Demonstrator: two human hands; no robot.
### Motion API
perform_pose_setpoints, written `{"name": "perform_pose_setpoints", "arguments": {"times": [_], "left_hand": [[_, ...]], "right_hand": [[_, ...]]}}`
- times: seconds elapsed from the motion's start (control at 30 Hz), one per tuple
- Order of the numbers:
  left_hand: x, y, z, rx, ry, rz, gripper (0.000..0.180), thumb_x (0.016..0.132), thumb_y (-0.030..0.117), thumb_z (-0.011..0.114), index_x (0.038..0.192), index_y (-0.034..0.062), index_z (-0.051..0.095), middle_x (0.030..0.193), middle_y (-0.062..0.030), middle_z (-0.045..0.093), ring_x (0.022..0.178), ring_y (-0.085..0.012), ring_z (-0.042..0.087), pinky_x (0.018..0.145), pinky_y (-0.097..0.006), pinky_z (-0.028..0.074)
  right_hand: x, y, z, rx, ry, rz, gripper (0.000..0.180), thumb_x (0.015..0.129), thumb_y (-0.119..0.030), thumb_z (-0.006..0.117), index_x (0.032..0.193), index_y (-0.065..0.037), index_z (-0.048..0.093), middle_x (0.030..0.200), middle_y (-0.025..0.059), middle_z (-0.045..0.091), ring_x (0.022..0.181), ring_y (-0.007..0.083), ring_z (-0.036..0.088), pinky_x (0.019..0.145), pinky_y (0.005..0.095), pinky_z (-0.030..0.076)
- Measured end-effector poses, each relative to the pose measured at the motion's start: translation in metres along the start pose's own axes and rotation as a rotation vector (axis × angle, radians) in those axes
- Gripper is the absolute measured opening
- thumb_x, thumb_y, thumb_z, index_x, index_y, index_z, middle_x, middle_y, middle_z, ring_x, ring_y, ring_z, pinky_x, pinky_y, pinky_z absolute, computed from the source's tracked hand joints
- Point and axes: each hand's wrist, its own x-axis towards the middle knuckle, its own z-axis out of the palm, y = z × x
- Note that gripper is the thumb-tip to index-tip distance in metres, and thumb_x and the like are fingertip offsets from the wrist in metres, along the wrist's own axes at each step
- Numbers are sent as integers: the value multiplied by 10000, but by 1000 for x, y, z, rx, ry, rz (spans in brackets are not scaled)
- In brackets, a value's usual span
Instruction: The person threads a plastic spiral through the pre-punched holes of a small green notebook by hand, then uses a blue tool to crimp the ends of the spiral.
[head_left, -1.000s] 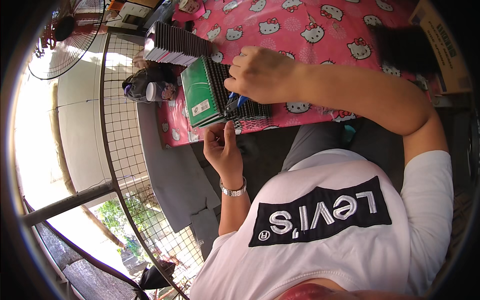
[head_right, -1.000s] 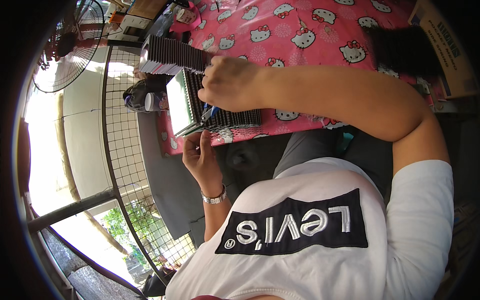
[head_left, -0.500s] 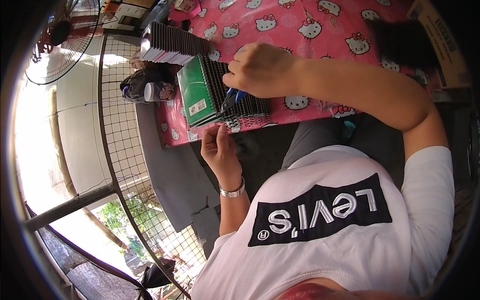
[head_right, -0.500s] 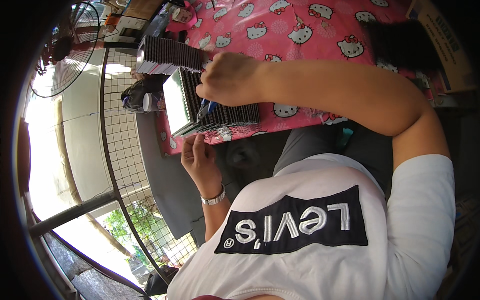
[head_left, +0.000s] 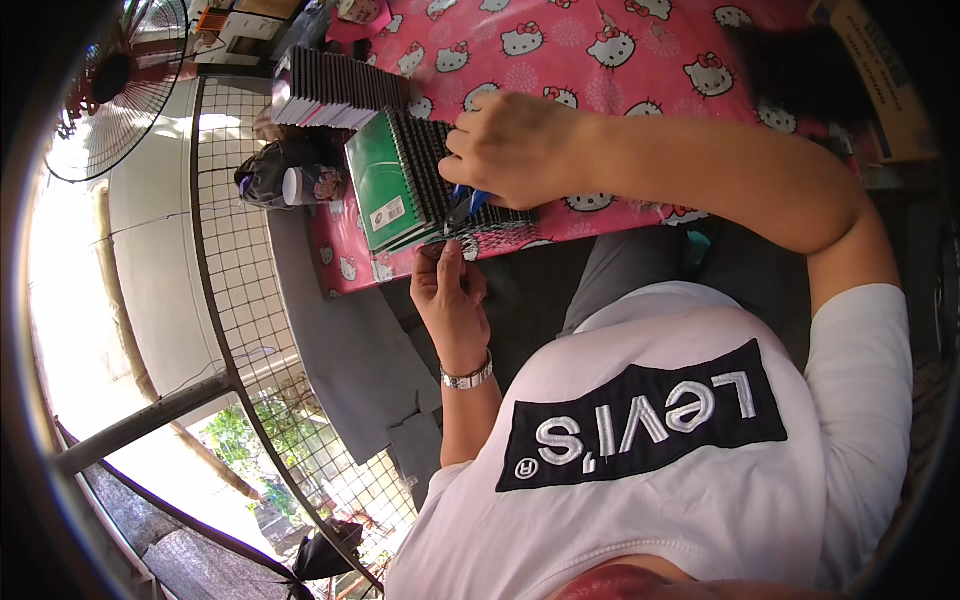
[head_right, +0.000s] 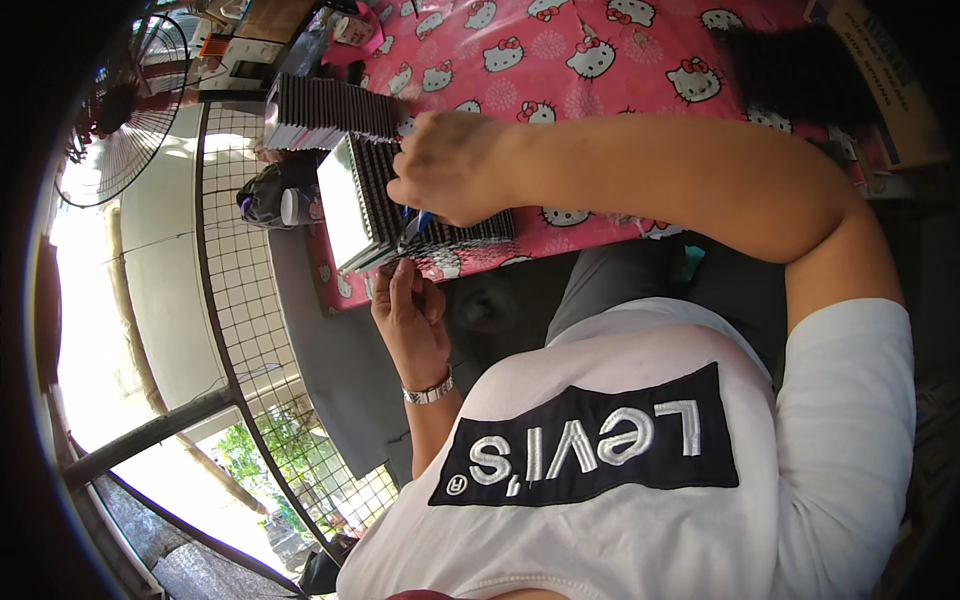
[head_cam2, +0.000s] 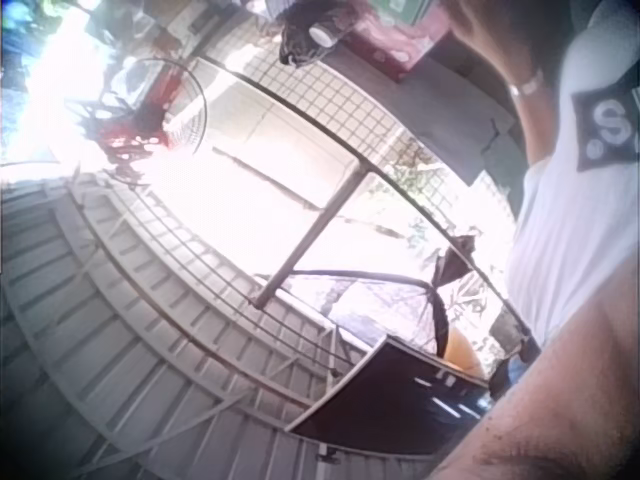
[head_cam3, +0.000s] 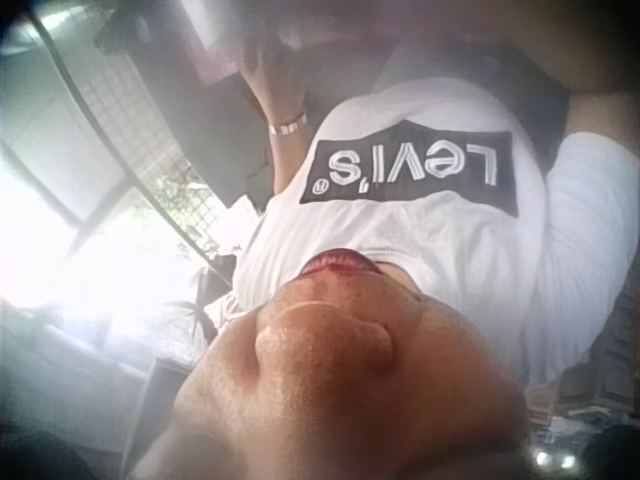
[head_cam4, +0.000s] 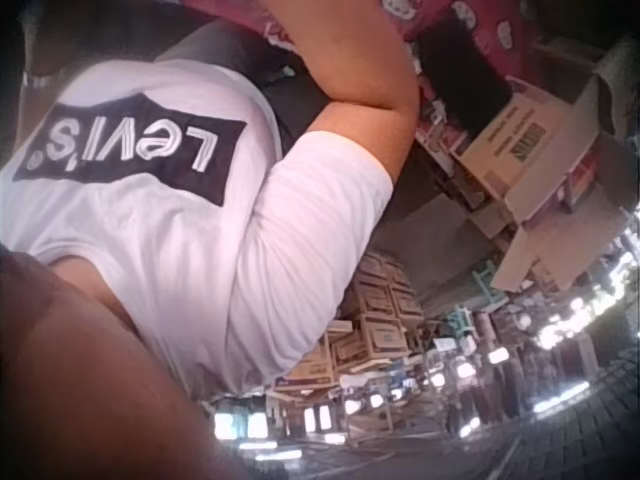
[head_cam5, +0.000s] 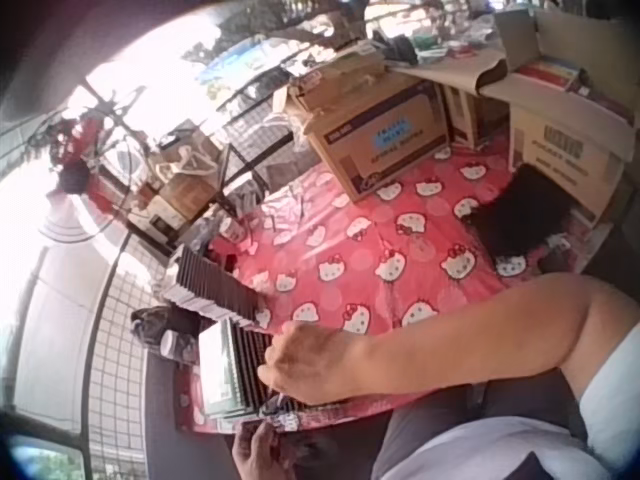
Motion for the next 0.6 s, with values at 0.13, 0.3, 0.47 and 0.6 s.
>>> {"name": "perform_pose_setpoints", "arguments": {"times": [0.13, 0.3, 0.47, 0.6], "left_hand": [[0, 1, -2, 29, -19, 17, 181, 960, 85, 599, 805, 78, 506, 677, 25, 459, 446, -42, 370, 390, -200, 255], [1, 2, -2, 49, -19, 6, 151, 959, 81, 585, 825, 64, 518, 684, 22, 456, 449, -43, 367, 394, -198, 249], [0, 5, -1, -117, 20, -46, 110, 950, 75, 572, 858, 56, 516, 691, 20, 457, 452, -44, 372, 394, -199, 257], [4, -5, -8, -162, 8, -94, 89, 937, 63, 578, 878, 58, 511, 692, 16, 463, 446, -53, 373, 397, -202, 268]], "right_hand": [[-3, 5, 5, -107, 183, -39, 163, 720, -203, 701, 819, -100, 623, 802, 31, 633, 841, 193, 650, 783, 353, 480], [12, -5, -10, -110, -237, 31, 114, 732, -154, 650, 830, -99, 627, 798, 36, 628, 856, 195, 651, 819, 354, 488], [-3, 12, 10, -74, 109, -9, 108, 778, -146, 577, 747, -78, 655, 729, 72, 666, 743, 221, 669, 761, 389, 528], [0, 14, 19, -136, 418, -133, 87, 768, -168, 601, 715, -99, 610, 657, 28, 604, 701, 199, 646, 709, 349, 508]]}}
